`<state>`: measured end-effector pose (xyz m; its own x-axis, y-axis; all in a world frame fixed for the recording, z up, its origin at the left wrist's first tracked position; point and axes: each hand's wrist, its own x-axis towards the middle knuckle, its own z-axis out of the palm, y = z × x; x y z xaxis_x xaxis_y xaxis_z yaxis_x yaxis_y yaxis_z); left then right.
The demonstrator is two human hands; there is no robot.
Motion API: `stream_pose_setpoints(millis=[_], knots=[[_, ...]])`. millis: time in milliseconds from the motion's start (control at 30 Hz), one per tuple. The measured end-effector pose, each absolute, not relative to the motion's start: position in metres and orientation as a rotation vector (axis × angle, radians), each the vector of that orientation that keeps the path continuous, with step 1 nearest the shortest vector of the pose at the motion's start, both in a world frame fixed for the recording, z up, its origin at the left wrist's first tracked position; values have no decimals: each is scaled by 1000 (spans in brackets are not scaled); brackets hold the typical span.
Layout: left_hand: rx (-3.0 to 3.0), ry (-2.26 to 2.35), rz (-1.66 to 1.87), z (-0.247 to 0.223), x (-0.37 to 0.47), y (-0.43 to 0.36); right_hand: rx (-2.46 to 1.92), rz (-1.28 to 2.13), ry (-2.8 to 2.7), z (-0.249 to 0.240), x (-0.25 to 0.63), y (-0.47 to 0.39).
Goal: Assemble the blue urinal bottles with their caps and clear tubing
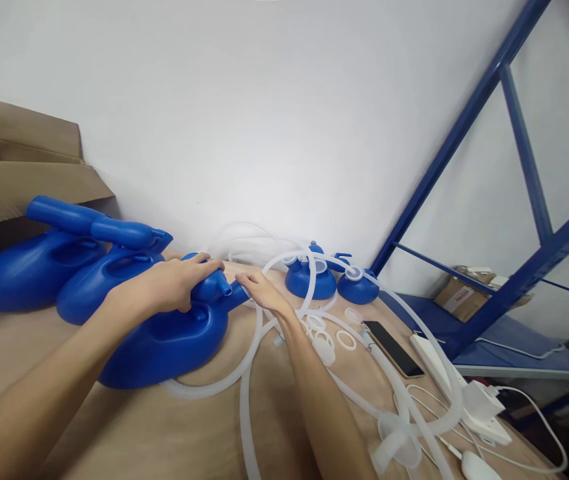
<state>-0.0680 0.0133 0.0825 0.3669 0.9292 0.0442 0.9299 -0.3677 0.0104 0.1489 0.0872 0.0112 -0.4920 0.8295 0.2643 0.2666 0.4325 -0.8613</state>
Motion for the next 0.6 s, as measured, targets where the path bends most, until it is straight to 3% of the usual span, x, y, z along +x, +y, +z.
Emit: stream_pose_setpoints(millis=[300,600], knots=[[-2713,-1633,-135,84,-61,0,-905,1154,-1931,12,154,85],[-2653,-1547,-277,65,-65,1,-1059,977,-1999,13,151,87]])
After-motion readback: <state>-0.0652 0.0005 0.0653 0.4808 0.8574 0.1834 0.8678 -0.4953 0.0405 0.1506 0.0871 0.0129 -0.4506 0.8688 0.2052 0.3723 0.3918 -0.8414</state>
